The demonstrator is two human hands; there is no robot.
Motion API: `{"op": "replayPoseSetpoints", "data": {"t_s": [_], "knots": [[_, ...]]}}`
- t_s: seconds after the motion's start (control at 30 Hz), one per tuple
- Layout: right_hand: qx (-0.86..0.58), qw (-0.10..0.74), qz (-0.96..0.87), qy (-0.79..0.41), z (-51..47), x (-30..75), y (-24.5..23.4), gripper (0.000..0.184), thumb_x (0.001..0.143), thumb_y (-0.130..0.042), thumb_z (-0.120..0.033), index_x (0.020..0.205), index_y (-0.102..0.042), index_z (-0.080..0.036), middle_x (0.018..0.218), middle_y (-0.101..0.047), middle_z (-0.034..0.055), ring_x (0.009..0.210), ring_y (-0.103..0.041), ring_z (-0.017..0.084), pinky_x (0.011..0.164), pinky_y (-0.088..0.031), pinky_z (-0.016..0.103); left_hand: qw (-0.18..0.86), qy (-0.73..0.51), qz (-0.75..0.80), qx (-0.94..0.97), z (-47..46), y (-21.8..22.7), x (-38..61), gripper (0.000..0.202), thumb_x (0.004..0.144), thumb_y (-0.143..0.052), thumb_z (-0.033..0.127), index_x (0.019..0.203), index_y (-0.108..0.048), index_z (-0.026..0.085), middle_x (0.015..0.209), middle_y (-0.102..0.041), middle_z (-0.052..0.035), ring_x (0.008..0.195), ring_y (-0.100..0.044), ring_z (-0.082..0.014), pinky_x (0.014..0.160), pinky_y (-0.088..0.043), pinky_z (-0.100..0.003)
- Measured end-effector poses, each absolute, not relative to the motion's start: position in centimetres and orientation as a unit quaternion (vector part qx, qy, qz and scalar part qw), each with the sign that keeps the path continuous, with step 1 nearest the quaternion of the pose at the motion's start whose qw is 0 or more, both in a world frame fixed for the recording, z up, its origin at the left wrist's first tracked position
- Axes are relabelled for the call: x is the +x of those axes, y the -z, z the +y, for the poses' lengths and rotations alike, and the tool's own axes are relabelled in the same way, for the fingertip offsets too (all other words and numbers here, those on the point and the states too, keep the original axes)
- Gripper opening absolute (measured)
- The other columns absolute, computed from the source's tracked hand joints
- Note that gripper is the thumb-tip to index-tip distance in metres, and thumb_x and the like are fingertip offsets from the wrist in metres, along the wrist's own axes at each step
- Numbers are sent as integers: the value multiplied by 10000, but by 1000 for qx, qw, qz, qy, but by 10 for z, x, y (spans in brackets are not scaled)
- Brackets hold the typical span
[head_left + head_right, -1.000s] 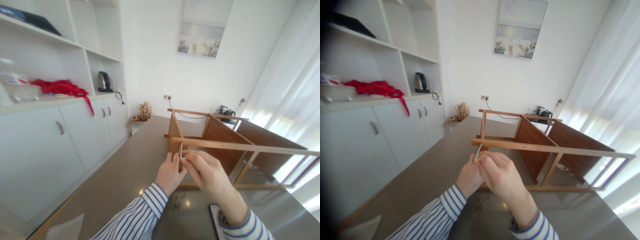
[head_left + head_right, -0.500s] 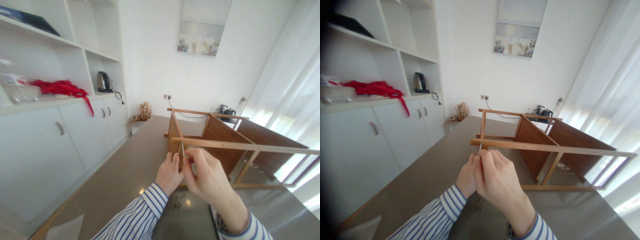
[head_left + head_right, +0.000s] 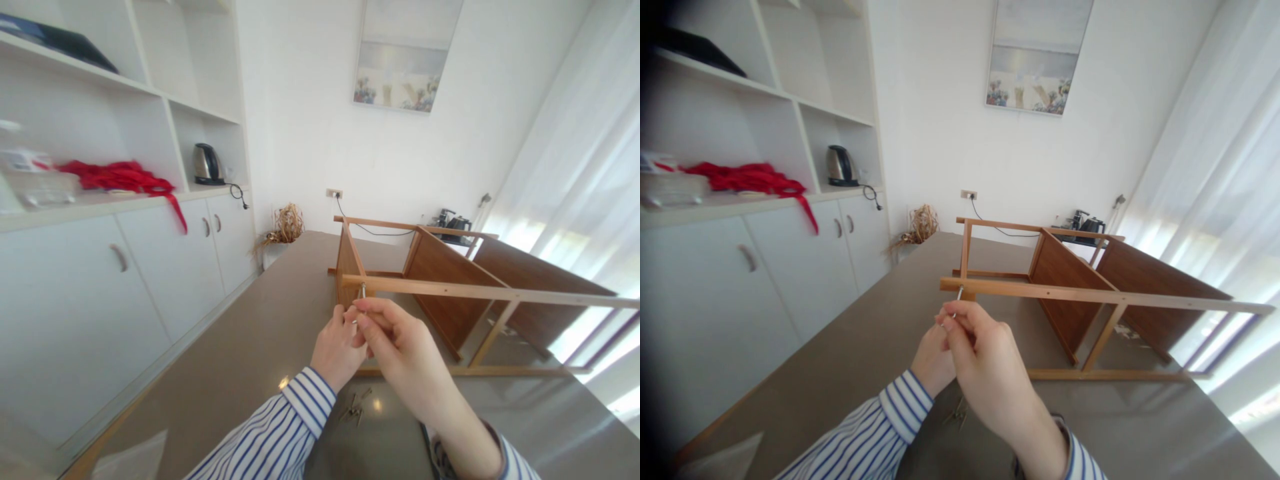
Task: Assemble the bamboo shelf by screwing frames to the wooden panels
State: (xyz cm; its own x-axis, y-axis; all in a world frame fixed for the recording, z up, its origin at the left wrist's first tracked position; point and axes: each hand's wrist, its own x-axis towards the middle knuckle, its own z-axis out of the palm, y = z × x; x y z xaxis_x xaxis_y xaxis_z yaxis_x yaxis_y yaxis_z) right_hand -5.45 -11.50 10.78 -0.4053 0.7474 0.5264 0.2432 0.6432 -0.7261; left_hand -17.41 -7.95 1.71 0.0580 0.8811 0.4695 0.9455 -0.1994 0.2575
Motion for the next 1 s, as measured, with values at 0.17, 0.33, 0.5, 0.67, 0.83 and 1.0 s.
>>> {"op": "replayPoseSetpoints", "data": {"t_s": [0.17,0.33,0.5,0.67,0.83,1.0], "knots": [[-279,431,-851,-112,-108,-48,-110,228,904,-471,-235,1086,-605,-206,974,-702,63,827,-673,152,749,-549,270,78,282,-633,-716,-74,-6,-175,270,879,-396,232,1102,-514,136,956,-548,-100,855,-580,-203,725,-491,-306],[-248,418,-873,26,-105,-45,-115,219,914,-473,-243,1056,-626,-176,978,-675,89,896,-636,175,793,-537,300,117,292,-625,-715,-71,2,-175,305,890,-367,225,1150,-493,126,961,-544,-107,844,-591,-212,711,-498,-320],[-220,406,-882,98,-104,-46,-116,196,915,-473,-210,1031,-617,-147,957,-672,104,868,-632,179,779,-535,315,121,284,-627,-716,-70,4,-174,306,882,-381,214,1159,-481,130,983,-551,-109,856,-592,-217,730,-501,-327],[-215,402,-878,149,-104,-49,-115,162,903,-462,-166,969,-607,-142,884,-675,99,797,-635,171,742,-527,309,111,291,-635,-707,-70,5,-172,288,881,-379,195,1142,-478,126,1017,-549,-119,920,-581,-223,781,-495,-336],[-243,438,-856,127,-103,-50,-114,193,887,-445,-177,1039,-557,-138,757,-656,61,660,-611,151,621,-517,279,81,318,-639,-695,-74,-2,-173,248,902,-367,226,1105,-481,140,959,-540,-96,821,-581,-186,720,-502,-303],[-253,424,-866,81,-106,-51,-114,278,889,-417,-182,1132,-546,-142,842,-672,80,747,-637,169,691,-526,296,85,328,-629,-700,-76,-5,-173,253,908,-365,234,1116,-465,130,980,-519,-91,898,-567,-191,769,-499,-302]]}}
